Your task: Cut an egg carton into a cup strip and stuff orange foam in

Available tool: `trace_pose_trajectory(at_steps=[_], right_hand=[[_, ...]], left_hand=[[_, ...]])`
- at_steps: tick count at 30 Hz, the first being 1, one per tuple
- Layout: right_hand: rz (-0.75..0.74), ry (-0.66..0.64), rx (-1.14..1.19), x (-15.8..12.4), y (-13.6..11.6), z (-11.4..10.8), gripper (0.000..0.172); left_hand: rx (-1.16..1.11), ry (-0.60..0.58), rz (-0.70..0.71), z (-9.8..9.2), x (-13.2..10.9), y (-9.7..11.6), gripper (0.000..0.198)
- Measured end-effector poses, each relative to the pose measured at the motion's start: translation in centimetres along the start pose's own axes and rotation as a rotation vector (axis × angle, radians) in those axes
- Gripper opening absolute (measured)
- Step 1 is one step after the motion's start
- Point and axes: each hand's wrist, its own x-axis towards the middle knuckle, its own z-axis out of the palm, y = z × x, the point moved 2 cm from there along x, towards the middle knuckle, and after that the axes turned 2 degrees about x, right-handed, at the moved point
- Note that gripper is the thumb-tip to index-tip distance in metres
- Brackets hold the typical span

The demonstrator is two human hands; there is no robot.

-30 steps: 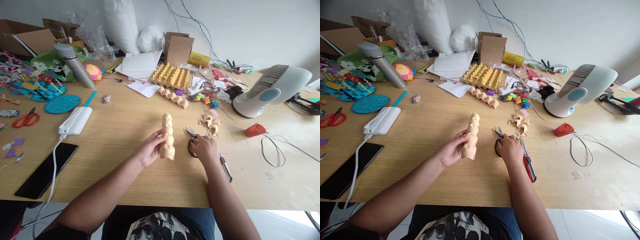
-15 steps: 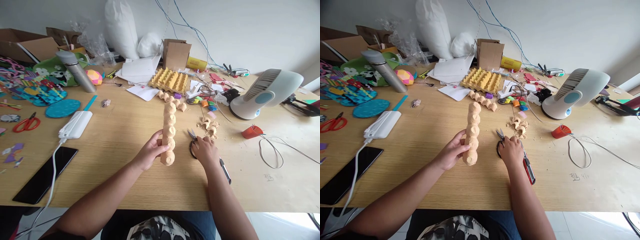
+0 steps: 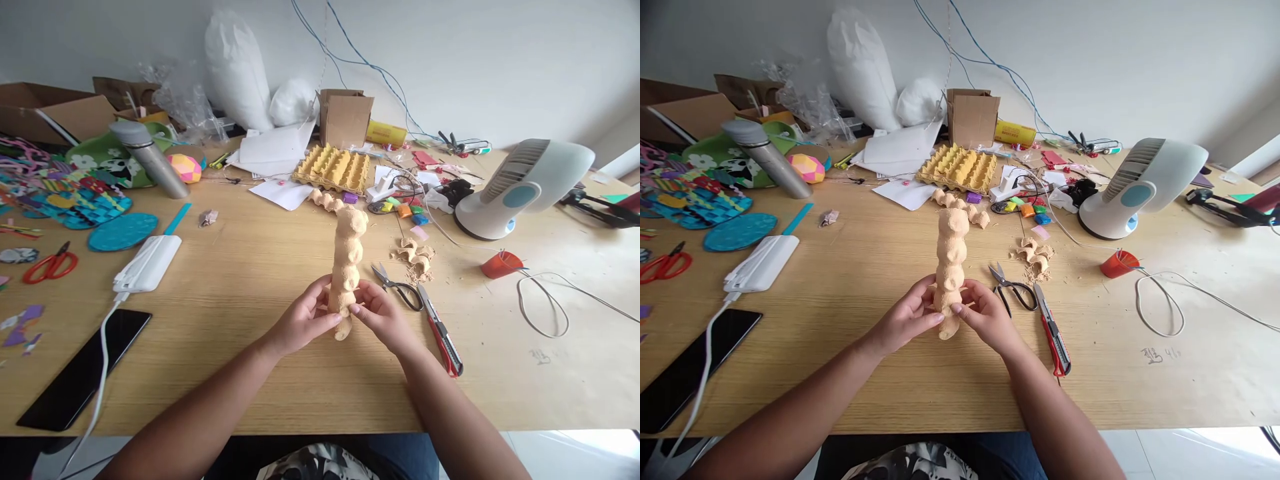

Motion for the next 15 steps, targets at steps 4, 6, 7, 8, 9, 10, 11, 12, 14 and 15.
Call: trace_pose_trajectory(at_steps=[4, 6, 7, 8, 9, 10, 11, 12, 14, 15], right_hand=[[0.003, 0.07, -0.103, 0.1, 0.4, -0.2, 0.057], [-0.03, 0.092, -0.183, 0.1, 0.4, -0.1, 0.057], [-0.051, 0.101, -0.222, 0.1, 0.3, -0.1, 0.057], [-0.071, 0.108, -0.259, 0.0, 0.3, 0.0, 0.056], [-0.089, 0.111, -0.291, 0.0, 0.2, 0.0, 0.054], [-0.103, 0.111, -0.322, 0.0, 0.1, 0.0, 0.051], [-0.112, 0.113, -0.358, -0.1, -0.1, -0.1, 0.047], [-0.12, 0.125, -0.412, -0.1, -0.3, -0.4, 0.043], [-0.12, 0.201, -0.606, -0.2, -1.0, -1.2, 0.037], [-0.109, 0.263, -0.759, -0.2, -1.3, -1.8, 0.034]], left_hand=[[0.155, 0.05, 0.045, -0.1, 0.0, 0.5, 0.059], [0.169, 0.058, 0.031, -0.1, 0.1, 0.5, 0.06], [0.161, 0.06, 0.017, -0.1, 0.2, 0.4, 0.06], [0.146, 0.062, 0.003, -0.1, 0.2, 0.4, 0.061], [0.126, 0.062, -0.008, -0.1, 0.2, 0.3, 0.061], [0.103, 0.062, -0.017, -0.1, 0.3, 0.3, 0.06], [0.079, 0.069, -0.022, -0.1, 0.3, 0.3, 0.06], [0.058, 0.083, -0.024, -0.2, 0.3, 0.2, 0.06], [0.019, 0.127, -0.029, -0.3, 0.4, 0.2, 0.059], [0.001, 0.153, -0.03, -0.5, 0.5, 0.2, 0.059]])
